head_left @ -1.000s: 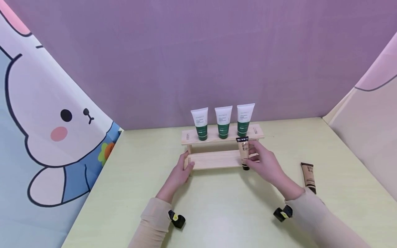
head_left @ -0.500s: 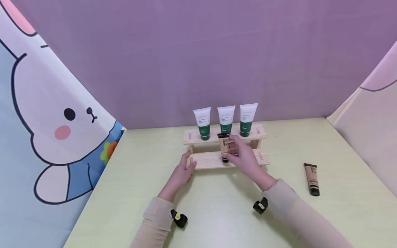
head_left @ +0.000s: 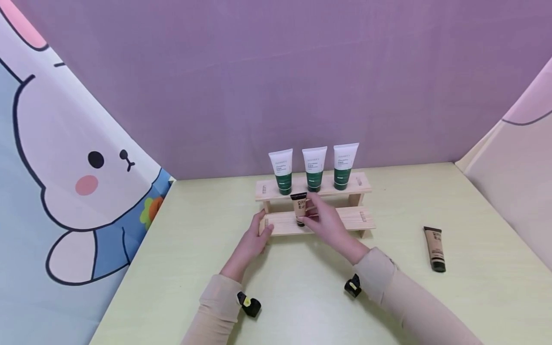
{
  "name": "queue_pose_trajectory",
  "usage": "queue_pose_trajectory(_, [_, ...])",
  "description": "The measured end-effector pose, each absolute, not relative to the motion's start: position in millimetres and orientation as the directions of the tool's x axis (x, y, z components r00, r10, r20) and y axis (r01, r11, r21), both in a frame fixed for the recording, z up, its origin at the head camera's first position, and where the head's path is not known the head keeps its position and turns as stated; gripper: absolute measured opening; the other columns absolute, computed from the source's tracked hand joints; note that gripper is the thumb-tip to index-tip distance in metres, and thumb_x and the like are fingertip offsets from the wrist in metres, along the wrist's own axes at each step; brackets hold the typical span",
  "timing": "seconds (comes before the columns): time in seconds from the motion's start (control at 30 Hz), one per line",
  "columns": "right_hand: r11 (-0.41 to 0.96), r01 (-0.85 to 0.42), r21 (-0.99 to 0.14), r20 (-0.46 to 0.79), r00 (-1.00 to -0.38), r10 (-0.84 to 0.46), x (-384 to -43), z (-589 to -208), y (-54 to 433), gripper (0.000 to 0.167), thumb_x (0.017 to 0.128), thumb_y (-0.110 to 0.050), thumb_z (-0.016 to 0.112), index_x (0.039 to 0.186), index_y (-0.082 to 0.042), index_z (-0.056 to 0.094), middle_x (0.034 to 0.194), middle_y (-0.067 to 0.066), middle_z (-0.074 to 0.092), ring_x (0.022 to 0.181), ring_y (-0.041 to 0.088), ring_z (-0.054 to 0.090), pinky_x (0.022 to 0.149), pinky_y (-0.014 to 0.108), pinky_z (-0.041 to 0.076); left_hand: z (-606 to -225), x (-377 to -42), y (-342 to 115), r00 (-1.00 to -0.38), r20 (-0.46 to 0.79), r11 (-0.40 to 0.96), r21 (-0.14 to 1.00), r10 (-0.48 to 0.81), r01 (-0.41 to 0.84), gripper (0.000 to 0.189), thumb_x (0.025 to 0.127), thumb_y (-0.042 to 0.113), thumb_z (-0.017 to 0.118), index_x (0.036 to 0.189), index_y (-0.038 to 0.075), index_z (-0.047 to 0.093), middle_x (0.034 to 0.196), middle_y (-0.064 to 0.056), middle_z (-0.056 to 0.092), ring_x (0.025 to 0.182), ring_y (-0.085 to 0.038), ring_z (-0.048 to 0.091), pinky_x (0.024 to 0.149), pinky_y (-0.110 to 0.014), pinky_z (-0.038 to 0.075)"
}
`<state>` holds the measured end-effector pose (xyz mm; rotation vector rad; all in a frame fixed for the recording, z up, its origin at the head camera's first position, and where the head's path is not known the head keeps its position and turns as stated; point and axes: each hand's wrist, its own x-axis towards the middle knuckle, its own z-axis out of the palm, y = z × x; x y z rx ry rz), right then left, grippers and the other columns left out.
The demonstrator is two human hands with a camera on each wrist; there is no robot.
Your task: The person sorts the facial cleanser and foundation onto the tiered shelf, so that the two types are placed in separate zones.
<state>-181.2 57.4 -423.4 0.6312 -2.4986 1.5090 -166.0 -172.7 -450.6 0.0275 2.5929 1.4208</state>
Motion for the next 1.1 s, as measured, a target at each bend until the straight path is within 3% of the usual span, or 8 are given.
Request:
queue_pose_trajectory(0.1, [0.417, -0.424, -0.804, 0.333, -0.902, -0.276, -180, -424, 58, 0.056, 0.086, -0.002, 0.073, 0.134, 0.000, 0.044, 0.111, 0.018, 0.064, 0.097, 0.029, 0.066, 0.084, 0.036, 0.055, -452, -167, -172, -0.982, -0.151, 0.539, 0.839, 0.111, -0.069, 0.057, 0.103, 0.039, 0.047, 0.154, 0.032, 0.021, 0.091, -0.016, 0.061, 0.051, -0.016, 0.046, 0.051, -0.031, 0.042])
queue_pose_trajectory(0.3, [0.431, -0.418, -0.800, 0.316, -0.903, -0.291, -178, -421, 60, 0.039, 0.085, -0.004, 0.074, 0.118, -0.003, 0.053, 0.108, 0.014, 0.065, 0.096, 0.028, 0.066, 0.082, 0.033, 0.055, -453, -167, -172, -0.983, -0.147, 0.536, 0.842, 0.112, -0.065, 0.056, 0.103, 0.037, 0.047, 0.153, 0.032, 0.022, 0.087, -0.014, 0.060, 0.051, -0.016, 0.046, 0.050, -0.030, 0.043])
queue_pose_trajectory(0.5, [0.440, -0.409, -0.800, 0.314, -0.909, -0.275, -168, -417, 79, 0.051, 0.088, -0.007, 0.072, 0.134, -0.003, 0.050, 0.121, 0.017, 0.062, 0.103, 0.031, 0.064, 0.086, 0.040, 0.054, -451, -166, -171, -0.981, -0.153, 0.543, 0.837, 0.118, -0.065, 0.056, 0.103, 0.036, 0.047, 0.153, 0.032, 0.021, 0.084, -0.015, 0.059, 0.052, -0.016, 0.046, 0.052, -0.031, 0.043])
queue_pose_trajectory(0.63, [0.463, -0.434, -0.773, 0.343, -0.899, -0.271, -160, -415, 97, 0.047, 0.089, -0.007, 0.071, 0.131, -0.001, 0.053, 0.124, 0.020, 0.060, 0.101, 0.032, 0.065, 0.083, 0.040, 0.055, -450, -165, -173, -0.982, -0.157, 0.533, 0.842, 0.103, -0.079, 0.056, 0.103, 0.037, 0.047, 0.153, 0.033, 0.022, 0.091, -0.015, 0.060, 0.054, -0.017, 0.047, 0.054, -0.032, 0.043])
queue_pose_trajectory(0.83, [0.539, -0.436, -0.721, 0.359, -0.900, -0.248, -145, -410, 133, 0.038, 0.088, -0.003, 0.071, 0.124, 0.001, 0.059, 0.119, 0.019, 0.061, 0.096, 0.031, 0.066, 0.078, 0.037, 0.057, -451, -165, -173, -0.982, -0.160, 0.536, 0.840, 0.097, -0.084, 0.056, 0.103, 0.037, 0.047, 0.153, 0.034, 0.022, 0.097, -0.015, 0.062, 0.054, -0.017, 0.046, 0.054, -0.032, 0.043])
queue_pose_trajectory(1.1, [0.661, -0.380, -0.647, 0.368, -0.915, -0.166, -123, -412, 193, 0.030, 0.087, 0.000, 0.070, 0.117, 0.001, 0.063, 0.108, 0.019, 0.066, 0.089, 0.031, 0.067, 0.075, 0.043, 0.056, -450, -165, -173, -0.981, -0.168, 0.539, 0.838, 0.100, -0.089, 0.057, 0.103, 0.037, 0.047, 0.154, 0.032, 0.020, 0.084, -0.014, 0.058, 0.053, -0.016, 0.046, 0.053, -0.031, 0.042])
